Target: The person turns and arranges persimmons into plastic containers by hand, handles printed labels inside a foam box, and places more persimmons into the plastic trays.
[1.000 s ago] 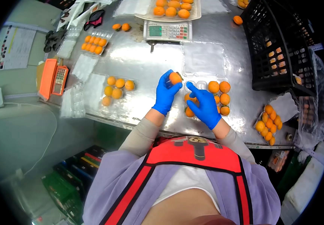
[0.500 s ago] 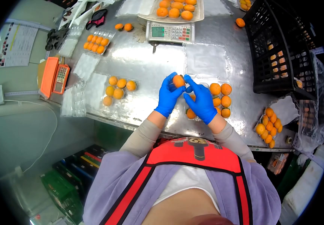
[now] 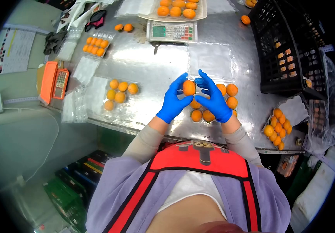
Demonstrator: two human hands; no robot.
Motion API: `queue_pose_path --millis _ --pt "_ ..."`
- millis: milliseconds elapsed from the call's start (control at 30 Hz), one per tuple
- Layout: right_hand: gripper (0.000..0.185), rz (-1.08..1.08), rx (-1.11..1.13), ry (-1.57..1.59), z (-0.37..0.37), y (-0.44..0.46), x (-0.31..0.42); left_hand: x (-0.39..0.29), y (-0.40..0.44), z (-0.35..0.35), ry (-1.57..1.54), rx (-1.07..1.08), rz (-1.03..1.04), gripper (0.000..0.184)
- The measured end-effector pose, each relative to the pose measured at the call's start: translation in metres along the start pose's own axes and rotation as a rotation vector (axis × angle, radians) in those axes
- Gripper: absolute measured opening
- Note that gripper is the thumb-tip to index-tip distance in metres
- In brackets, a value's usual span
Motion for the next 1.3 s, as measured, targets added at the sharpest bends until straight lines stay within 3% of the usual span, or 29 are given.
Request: queue_pose_path --millis 33,67,133,233,367,433,600,667,800,867,1200,1300 --pt "0.064 0.129 -0.019 0.154 -0.002 -0.003 -0.009 -0.013 -0.002 -0.002 0.311 -0.089 0.115 0.072" --pt "0.064 0.13 -0.019 0.152 -0.004 -0.003 -0.011 -0.018 -0.001 -0.002 0.309 -0.088 0.115 0.072" --pt "0.058 0.263 -0.077 0.39 -0.006 -0.006 -0.028 -0.044 -0.004 0.001 0.72 -0.223 0.325 0.078" --pt "0.053 0.369 -0.036 0.474 0.011 -0.01 -0.033 -0.057 -0.003 0.012 0.929 -0.212 0.326 0.079" --pt "0.046 0.458 -0.107 0.64 0.021 -0.012 -0.04 -0.05 0.003 0.022 0.949 -0.096 0.224 0.086" --pt "0.044 0.484 -0.118 0.785 0.019 -0.012 -0.062 -0.046 0.006 0.013 0.601 -0.12 0.297 0.092" --pt "0.038 0.611 -0.218 1.076 0.014 -0.01 -0.066 -0.023 0.005 0.001 0.587 -0.114 0.292 0.098" --pt "0.04 0.553 -0.104 1.256 0.015 -0.004 -0.054 -0.014 0.003 -0.002 0.55 -0.126 0.243 0.096" --pt "0.042 0.534 -0.069 1.315 0.014 0.0 -0.05 -0.007 0.0 -0.004 0.559 -0.113 0.192 0.095" --pt "0.057 0.479 -0.008 1.425 0.014 0.002 -0.056 -0.004 0.001 -0.003 0.509 -0.091 0.171 0.094" --pt "0.052 0.571 -0.138 1.361 0.016 0.004 -0.047 -0.008 0.01 0.002 0.436 -0.074 0.169 0.083" --pt "0.052 0.629 -0.233 1.167 0.014 0.001 -0.053 -0.021 0.017 0.012 0.322 -0.03 0.136 0.077"
Point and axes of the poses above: each hand's wrist, its own y-axis towards the middle knuckle, its own z-axis out of the palm, x = y × z, the point moved 7 cm from there along y, towards the middle knuckle, and after that the axes turned 5 degrees about -z, right-handed, at the moved point
